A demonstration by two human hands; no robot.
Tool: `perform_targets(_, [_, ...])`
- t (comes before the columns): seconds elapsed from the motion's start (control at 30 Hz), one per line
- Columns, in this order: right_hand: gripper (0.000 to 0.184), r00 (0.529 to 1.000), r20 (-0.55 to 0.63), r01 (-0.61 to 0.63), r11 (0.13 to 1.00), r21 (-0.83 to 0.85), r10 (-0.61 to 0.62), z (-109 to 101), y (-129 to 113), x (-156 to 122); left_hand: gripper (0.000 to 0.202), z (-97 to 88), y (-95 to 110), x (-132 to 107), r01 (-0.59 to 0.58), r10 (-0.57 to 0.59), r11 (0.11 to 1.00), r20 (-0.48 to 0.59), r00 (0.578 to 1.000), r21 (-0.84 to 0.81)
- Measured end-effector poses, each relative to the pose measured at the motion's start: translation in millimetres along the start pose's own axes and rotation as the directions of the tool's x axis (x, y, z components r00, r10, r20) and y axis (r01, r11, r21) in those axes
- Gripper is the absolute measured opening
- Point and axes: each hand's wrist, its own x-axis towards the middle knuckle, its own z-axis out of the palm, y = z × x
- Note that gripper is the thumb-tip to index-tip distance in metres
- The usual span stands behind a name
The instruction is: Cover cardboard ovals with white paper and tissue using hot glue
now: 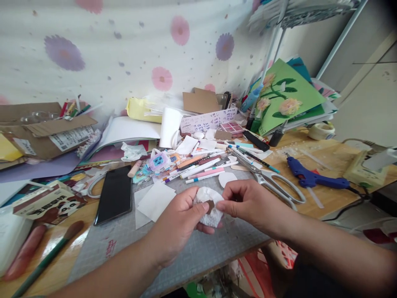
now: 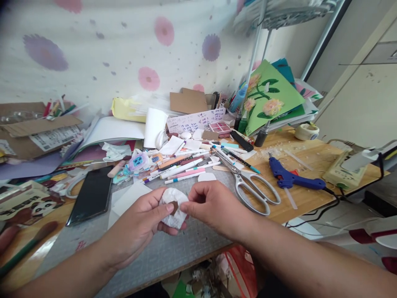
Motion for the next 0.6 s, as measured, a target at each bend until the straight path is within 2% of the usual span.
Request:
perform_targets(0.17, [0.022, 0.999, 0.017, -0.029, 0.991, 0.132, 0.027, 7.5, -0.4, 4.6, 0.016, -1.1, -2.3, -1.9, -0.037, 0.04, 0.997, 0.034, 0.999, -0.075])
perform_targets(0.33, [0.027, 0.991, 0.132, -0.031, 0.973, 0.23, 0.001, 4.7, -5.5, 4.5, 0.016, -0.3, -3.2, -0.2, -0.039, 0.036, 0.998, -0.06, 0.998, -0.052])
perform_targets(0.47, [0.037, 0.984, 0.174, -0.032, 0.946, 0.324, -0.026, -2.3, -2.7, 3.9, 0.013, 0.5, -2.5, 0.2, -0.028, 0.025, 0.999, -0.065, 0.998, -0.04])
perform_targets(0.6, [0.025, 0.993, 0.116, -0.011, 0.982, 0.187, -0.011, -0.6, -1.4, 6.2, 0.01, -0.5, -2.6, -0.7, -0.031, 0.03, 0.999, -0.037, 0.999, -0.026])
